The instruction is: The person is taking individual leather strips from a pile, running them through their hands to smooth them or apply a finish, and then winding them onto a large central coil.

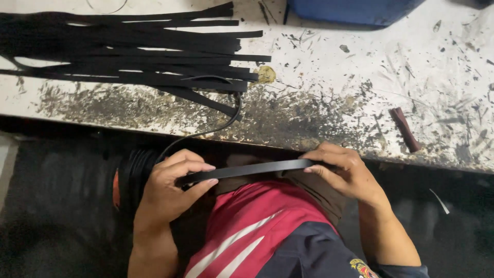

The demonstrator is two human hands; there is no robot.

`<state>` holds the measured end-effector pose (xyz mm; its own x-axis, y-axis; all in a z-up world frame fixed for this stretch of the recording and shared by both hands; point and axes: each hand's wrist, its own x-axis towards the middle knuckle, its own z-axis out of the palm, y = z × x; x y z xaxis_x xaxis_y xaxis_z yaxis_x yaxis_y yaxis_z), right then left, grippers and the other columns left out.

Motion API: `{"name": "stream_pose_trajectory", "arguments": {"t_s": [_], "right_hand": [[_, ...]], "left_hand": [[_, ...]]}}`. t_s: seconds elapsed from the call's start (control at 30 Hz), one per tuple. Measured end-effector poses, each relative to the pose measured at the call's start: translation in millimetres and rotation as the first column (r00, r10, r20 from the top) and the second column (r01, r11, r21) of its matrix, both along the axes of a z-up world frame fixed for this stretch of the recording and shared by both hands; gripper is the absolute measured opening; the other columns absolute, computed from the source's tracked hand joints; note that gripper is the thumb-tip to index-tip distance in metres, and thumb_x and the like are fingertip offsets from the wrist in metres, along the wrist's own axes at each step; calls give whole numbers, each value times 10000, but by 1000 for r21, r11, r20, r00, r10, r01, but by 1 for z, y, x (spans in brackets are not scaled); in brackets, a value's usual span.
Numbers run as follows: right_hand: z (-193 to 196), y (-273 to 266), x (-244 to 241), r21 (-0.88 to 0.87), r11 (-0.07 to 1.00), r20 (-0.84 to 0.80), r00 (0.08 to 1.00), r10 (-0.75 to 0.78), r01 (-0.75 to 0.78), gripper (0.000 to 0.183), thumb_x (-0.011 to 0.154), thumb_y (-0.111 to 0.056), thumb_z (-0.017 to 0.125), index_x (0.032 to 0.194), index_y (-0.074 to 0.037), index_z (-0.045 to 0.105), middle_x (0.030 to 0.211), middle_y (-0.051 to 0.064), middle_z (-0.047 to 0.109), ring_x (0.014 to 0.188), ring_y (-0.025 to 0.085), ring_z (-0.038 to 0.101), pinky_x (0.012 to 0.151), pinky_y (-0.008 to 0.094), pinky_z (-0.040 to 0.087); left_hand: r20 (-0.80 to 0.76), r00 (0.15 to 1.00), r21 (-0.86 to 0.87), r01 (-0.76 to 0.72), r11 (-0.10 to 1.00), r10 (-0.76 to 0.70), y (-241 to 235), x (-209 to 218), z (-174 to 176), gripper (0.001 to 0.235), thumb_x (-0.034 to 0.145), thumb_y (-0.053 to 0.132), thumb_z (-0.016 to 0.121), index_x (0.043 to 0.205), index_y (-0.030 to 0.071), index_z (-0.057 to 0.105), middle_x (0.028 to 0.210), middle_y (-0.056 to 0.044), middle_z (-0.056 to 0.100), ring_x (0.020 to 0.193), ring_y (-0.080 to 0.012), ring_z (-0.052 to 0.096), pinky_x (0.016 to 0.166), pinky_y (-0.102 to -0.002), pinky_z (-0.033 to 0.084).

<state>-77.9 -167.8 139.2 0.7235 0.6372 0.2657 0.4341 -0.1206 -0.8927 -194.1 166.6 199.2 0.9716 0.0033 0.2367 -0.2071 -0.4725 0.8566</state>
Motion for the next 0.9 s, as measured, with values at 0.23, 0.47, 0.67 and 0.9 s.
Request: {"name": "stream_pose_trajectory", "arguments": {"t_s": [0.23, 0.47, 0.67, 0.9], "right_hand": [[28, 60, -16, -98, 901, -8, 906, 424, -423, 261, 962, -227, 657, 1093, -14, 735, 968, 105, 750, 808, 228, 713, 711, 319, 561], [35, 116, -58, 1, 748, 62, 746, 663, -664, 295, 1034, -160, 555, 1220, 56, 630, 983, 175, 669, 741, 297, 616, 672, 377, 500], [22, 119, -41, -41, 710, 89, 705, 704, -703, 242, 1010, -182, 547, 1100, 9, 665, 925, 129, 689, 708, 259, 602, 643, 350, 481], [17, 141, -27, -9, 714, 11, 713, 701, -701, 188, 903, -90, 682, 1072, -11, 695, 939, 119, 751, 798, 236, 732, 693, 320, 597]], "left_hand": [[30, 991, 85, -135, 987, 133, 14, -67, -4, 185, 788, 71, 863, 932, 84, 748, 917, -63, 725, 812, -171, 705, 779, -268, 546], [50, 992, -4, -119, 993, 119, 32, -133, 8, 224, 792, 47, 877, 978, 54, 753, 904, -69, 694, 779, -157, 696, 705, -240, 553], [-137, 950, 39, -279, 960, 281, 55, -223, 51, 180, 877, 204, 758, 1000, 77, 786, 915, -52, 707, 773, -149, 694, 690, -276, 513], [-7, 891, 171, -447, 878, 455, 72, -287, 48, 273, 819, 60, 808, 1085, 101, 765, 955, -61, 739, 792, -139, 750, 699, -253, 586]]}}
